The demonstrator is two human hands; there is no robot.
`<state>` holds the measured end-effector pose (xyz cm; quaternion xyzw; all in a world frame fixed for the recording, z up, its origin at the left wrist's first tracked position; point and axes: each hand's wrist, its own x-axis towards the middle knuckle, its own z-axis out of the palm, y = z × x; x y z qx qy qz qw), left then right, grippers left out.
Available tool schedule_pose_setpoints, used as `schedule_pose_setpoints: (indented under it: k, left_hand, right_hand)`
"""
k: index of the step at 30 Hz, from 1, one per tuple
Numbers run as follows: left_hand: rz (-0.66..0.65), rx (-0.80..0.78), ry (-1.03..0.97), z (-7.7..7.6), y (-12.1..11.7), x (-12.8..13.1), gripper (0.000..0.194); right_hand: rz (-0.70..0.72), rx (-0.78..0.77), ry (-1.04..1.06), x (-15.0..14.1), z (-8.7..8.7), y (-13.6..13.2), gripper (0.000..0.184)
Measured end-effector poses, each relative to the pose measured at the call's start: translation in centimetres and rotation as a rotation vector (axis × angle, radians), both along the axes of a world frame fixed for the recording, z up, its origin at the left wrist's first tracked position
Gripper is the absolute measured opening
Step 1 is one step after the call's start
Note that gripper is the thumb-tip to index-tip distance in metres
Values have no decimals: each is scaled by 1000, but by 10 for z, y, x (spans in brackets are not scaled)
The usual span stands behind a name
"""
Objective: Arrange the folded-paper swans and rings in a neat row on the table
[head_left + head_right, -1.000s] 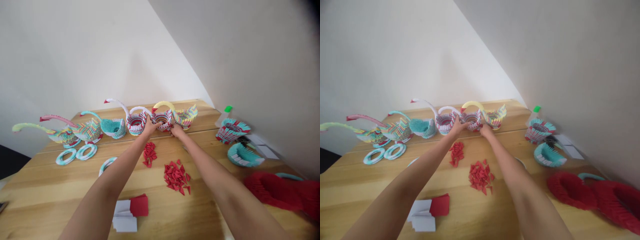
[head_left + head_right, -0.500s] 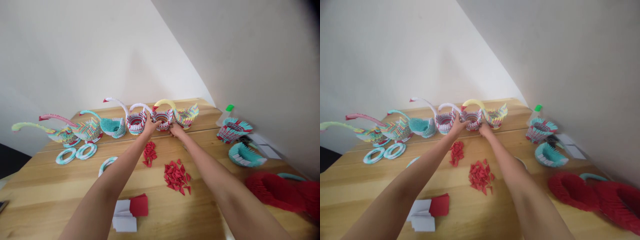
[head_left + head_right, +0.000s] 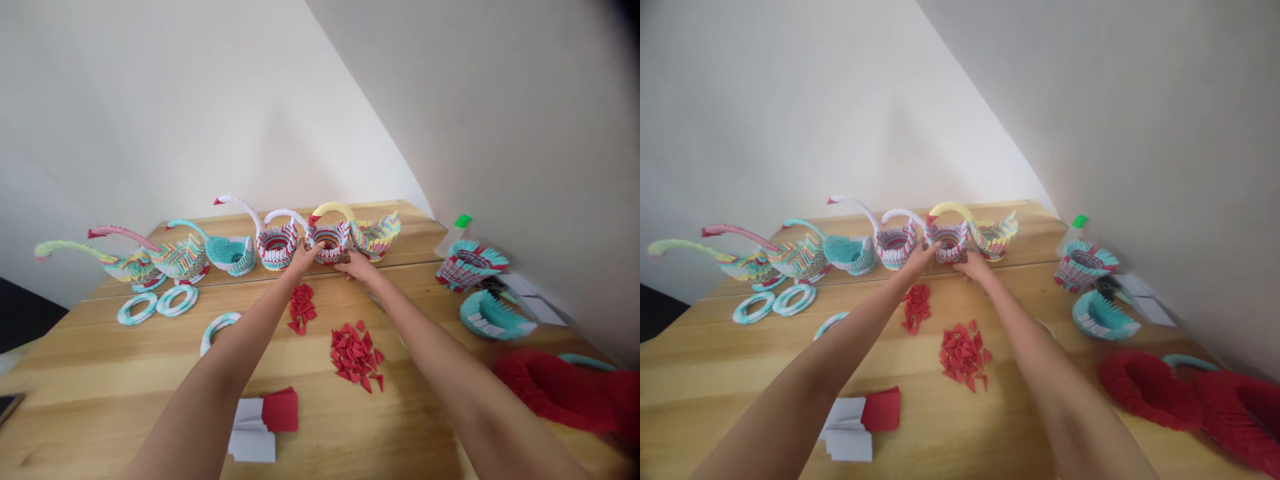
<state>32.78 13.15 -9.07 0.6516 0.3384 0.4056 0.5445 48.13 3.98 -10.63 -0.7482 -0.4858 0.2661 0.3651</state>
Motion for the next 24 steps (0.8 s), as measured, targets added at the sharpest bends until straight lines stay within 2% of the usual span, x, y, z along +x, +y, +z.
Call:
schedule_pose_setpoints:
  k: [6, 11, 18, 24]
  left_hand:
    - [-22, 50, -9, 0, 3, 10, 56]
    - [-6, 79, -17, -2, 6, 17, 57]
    - [20, 108, -2, -7, 9, 19, 59]
    - [45, 69, 17, -4, 5, 18, 62]
  right_hand:
    - [5, 45, -165, 3, -3, 8, 38]
    - [21, 56, -243, 8, -4, 17, 38]
    - [14, 19, -248, 12, -9, 19, 39]
    - [-3, 14, -193, 14, -11, 20, 38]
